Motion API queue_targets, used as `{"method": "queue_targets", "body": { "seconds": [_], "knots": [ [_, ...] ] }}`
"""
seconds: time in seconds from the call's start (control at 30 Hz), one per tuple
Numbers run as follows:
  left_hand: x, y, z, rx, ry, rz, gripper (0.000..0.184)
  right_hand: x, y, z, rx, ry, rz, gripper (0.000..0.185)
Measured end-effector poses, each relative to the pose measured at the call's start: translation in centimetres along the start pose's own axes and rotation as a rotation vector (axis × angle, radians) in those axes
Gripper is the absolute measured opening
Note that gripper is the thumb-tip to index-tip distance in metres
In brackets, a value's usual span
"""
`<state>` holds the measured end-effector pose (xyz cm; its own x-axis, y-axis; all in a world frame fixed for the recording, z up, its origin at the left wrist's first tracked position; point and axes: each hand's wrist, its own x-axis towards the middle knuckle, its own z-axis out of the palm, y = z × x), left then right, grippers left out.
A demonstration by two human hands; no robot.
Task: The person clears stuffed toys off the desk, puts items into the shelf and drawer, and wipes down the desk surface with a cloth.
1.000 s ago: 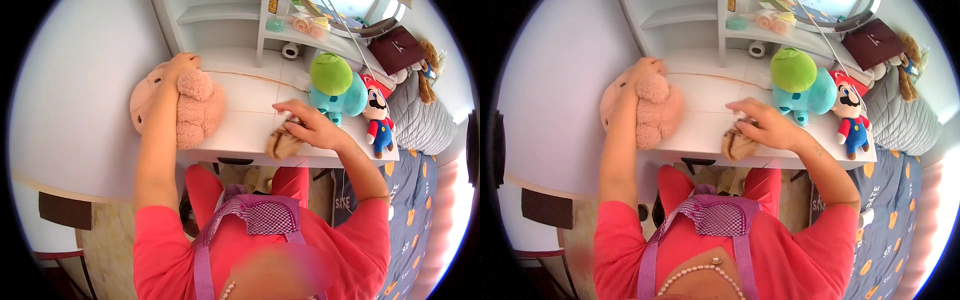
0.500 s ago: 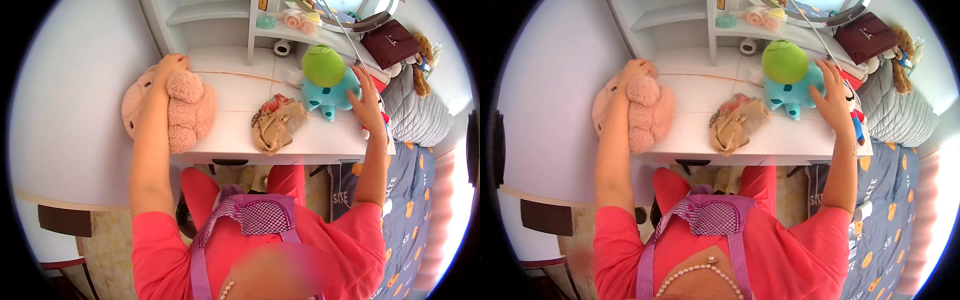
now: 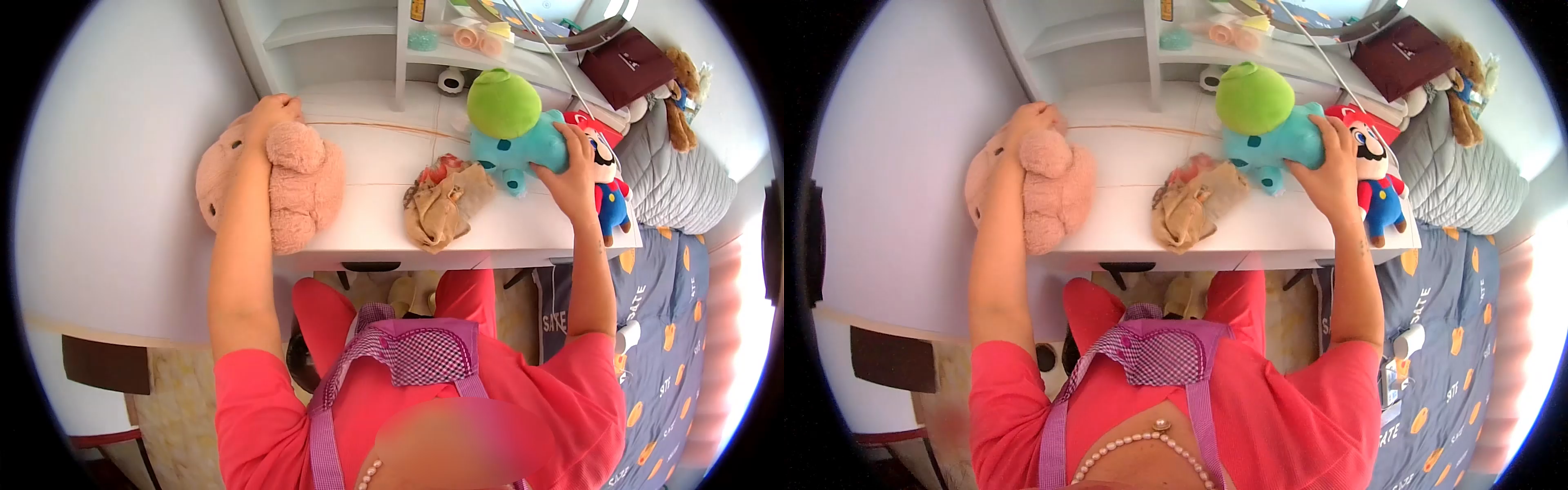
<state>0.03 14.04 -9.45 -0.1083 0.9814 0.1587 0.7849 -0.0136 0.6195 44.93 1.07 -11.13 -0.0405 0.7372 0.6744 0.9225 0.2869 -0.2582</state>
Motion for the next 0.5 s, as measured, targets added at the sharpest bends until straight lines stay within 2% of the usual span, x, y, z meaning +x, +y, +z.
{"method": "queue_targets", "body": {
  "seconds": [0.07,0.17,0.2,0.5],
  "knots": [
    [0.7,-0.9,0.3,0.016,0.023,0.02,0.035,0.5,0.0,-0.2,0.075,0.055,-0.023,0.072],
    [1.5,-1.9,0.9,-0.074,-0.004,-0.002,0.037,1.5,-1.5,-0.3,0.909,-0.085,0.343,0.07],
    [1.4,-1.8,0.7,-0.065,-0.01,-0.019,0.037,1.9,-2.2,-0.4,1.01,-0.097,0.352,0.069],
    [0.9,-0.9,0.2,0.036,0.034,-0.025,0.037,5.7,-9.2,2.4,1.218,-0.219,0.264,0.071]
  ]
}}
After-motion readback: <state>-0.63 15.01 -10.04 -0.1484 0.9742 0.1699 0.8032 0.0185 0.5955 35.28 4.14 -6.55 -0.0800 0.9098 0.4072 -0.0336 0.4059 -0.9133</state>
